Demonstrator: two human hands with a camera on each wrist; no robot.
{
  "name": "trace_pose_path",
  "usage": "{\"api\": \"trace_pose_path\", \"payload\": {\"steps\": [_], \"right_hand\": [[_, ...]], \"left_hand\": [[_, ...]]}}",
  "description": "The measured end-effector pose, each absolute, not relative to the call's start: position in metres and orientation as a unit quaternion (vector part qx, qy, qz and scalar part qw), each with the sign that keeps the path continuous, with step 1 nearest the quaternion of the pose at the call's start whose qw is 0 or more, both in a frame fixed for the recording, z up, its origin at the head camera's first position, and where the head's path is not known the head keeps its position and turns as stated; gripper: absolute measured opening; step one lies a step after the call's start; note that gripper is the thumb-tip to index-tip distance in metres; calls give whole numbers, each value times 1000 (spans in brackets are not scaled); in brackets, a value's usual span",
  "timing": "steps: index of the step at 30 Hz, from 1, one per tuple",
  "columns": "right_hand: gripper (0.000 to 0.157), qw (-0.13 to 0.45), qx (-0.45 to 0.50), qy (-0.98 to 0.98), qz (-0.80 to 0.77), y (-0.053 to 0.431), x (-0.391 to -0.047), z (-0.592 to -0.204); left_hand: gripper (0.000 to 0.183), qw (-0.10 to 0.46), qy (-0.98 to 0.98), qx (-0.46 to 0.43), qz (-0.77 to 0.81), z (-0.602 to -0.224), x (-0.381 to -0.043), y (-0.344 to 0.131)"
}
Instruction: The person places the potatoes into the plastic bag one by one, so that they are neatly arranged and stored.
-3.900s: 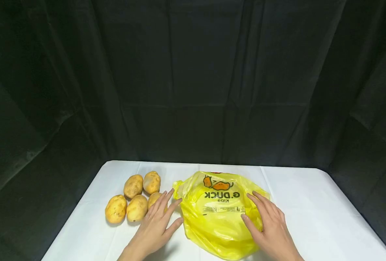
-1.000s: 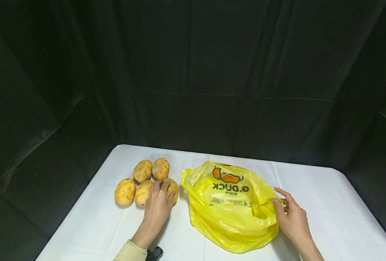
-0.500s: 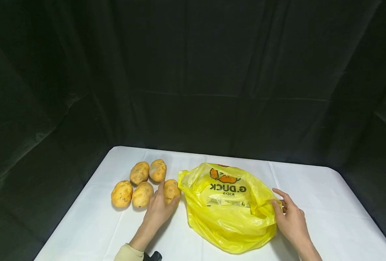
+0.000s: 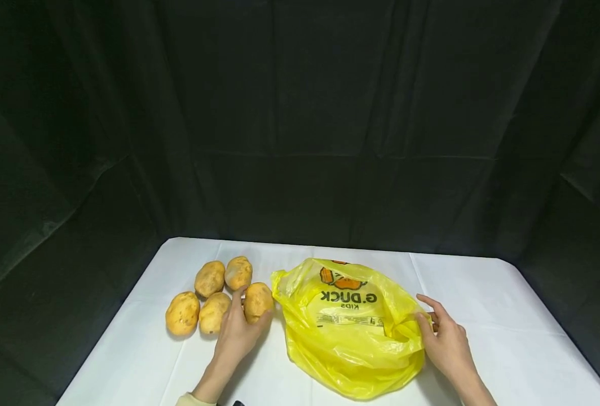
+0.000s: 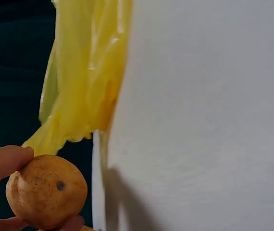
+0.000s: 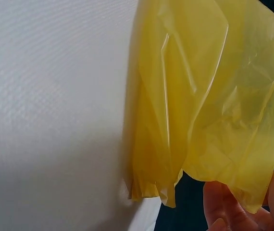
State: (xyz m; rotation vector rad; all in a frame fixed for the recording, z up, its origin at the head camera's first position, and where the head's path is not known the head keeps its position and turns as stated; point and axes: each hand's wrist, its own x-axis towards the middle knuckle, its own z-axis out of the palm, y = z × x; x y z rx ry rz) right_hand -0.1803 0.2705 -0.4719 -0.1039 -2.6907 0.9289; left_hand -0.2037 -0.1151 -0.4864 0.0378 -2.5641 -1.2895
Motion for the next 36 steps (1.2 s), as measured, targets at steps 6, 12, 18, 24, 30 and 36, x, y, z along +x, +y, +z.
{"api": "trace_pose_path", "payload": {"steps": [6,12,18,24,30,36], "right_hand": [[40,159,-26,-933,322,270,-182,-473],[41,153,-28,-933,325,267,-182,-471],[41,139,-45,-937,318,266,-183,-469],[41,150,-38,-938,310,266,-185,-468],[42,149,-37,-937,312,267,-184,-469],[41,152,-33,-938,311,266,-184,-469]], "left_hand": [[72,157,-876,15,-456,-473,-203,-117],[72,168,-856,-16,-489,-466,-203,-114],[72,154,-842,-45,-515,-462,-203,-109],[74,144,-839,-53,-523,-458,-202,-106],[74,138,-836,-55,-529,-454,-201,-104],[73,123,-830,-63,-541,-453,-200,-100]]}}
